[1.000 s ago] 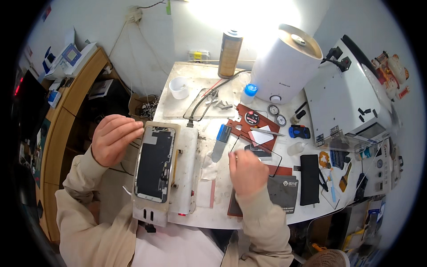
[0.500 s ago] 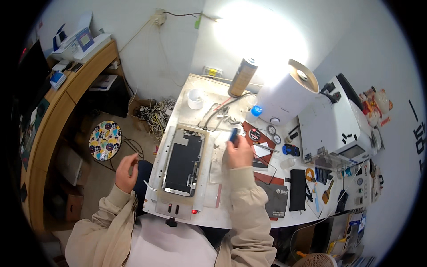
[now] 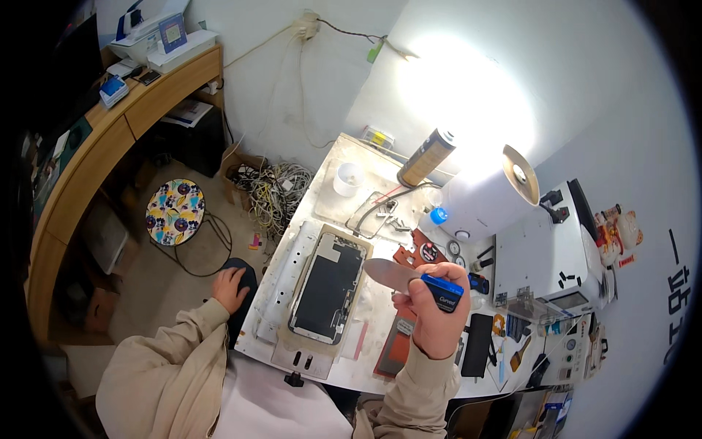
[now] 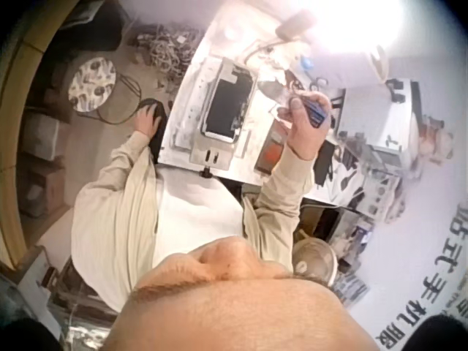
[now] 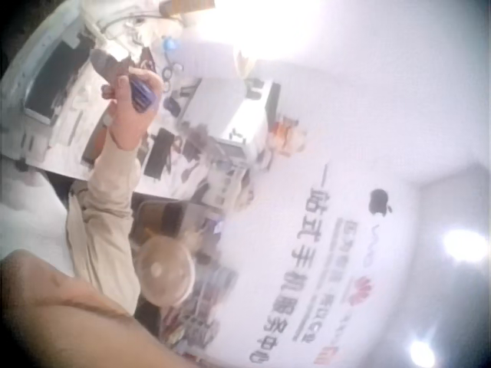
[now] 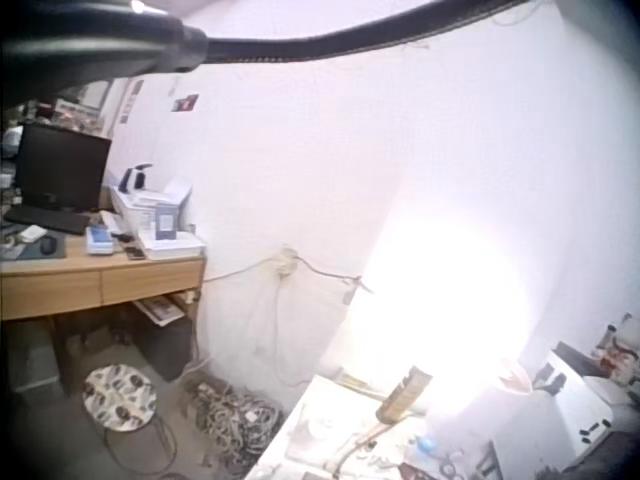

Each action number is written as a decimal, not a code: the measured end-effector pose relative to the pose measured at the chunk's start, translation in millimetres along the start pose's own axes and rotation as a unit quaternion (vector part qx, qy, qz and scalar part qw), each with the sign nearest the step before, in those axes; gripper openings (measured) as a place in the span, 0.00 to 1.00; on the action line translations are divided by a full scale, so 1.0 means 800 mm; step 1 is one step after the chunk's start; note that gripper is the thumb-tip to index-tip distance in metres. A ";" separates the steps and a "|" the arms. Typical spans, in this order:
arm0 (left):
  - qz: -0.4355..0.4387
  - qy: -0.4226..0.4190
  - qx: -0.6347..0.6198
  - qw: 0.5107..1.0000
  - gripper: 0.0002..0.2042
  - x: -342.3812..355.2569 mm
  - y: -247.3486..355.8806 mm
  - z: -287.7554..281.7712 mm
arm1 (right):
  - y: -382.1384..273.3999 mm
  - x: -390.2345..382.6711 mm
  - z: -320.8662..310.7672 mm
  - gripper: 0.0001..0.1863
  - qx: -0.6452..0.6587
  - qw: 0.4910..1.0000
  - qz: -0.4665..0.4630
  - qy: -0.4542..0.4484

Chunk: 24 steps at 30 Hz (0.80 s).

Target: The person applies a liquid adhesive from a small bottle to the edges of a disassembled smartphone frame. They then use a cotton pad to wipe the surface and a plastic spudger to adjust internal components within the device.

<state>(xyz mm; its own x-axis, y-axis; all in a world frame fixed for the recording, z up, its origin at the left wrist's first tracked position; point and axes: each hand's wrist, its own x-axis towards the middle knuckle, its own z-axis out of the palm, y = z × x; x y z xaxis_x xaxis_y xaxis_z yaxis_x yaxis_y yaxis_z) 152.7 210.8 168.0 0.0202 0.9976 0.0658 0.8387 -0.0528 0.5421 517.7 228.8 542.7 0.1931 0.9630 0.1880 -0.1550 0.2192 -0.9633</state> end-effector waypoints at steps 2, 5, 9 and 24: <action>0.026 0.021 0.051 0.998 0.28 -0.016 -0.005 0.019 | -0.013 0.003 0.007 0.15 -0.005 1.000 0.004 -0.020; 0.007 0.025 0.047 0.999 0.31 -0.012 -0.010 0.032 | -0.024 0.013 0.010 0.16 0.004 0.998 -0.017 -0.059; -0.010 0.017 0.045 0.999 0.29 0.009 -0.004 0.032 | -0.022 0.020 0.000 0.17 -0.153 0.983 -0.105 -0.011; -0.027 0.017 0.042 0.999 0.27 0.033 -0.020 0.055 | -0.007 -0.019 -0.255 0.12 -0.286 0.915 -0.168 0.228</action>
<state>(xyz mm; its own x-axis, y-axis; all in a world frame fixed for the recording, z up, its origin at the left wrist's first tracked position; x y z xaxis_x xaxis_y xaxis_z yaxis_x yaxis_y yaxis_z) 164.1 239.6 124.2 -0.0433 0.9968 0.0666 0.8803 0.0065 0.4743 713.4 180.9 506.1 0.5422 0.6620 0.5175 0.4948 0.2462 -0.8334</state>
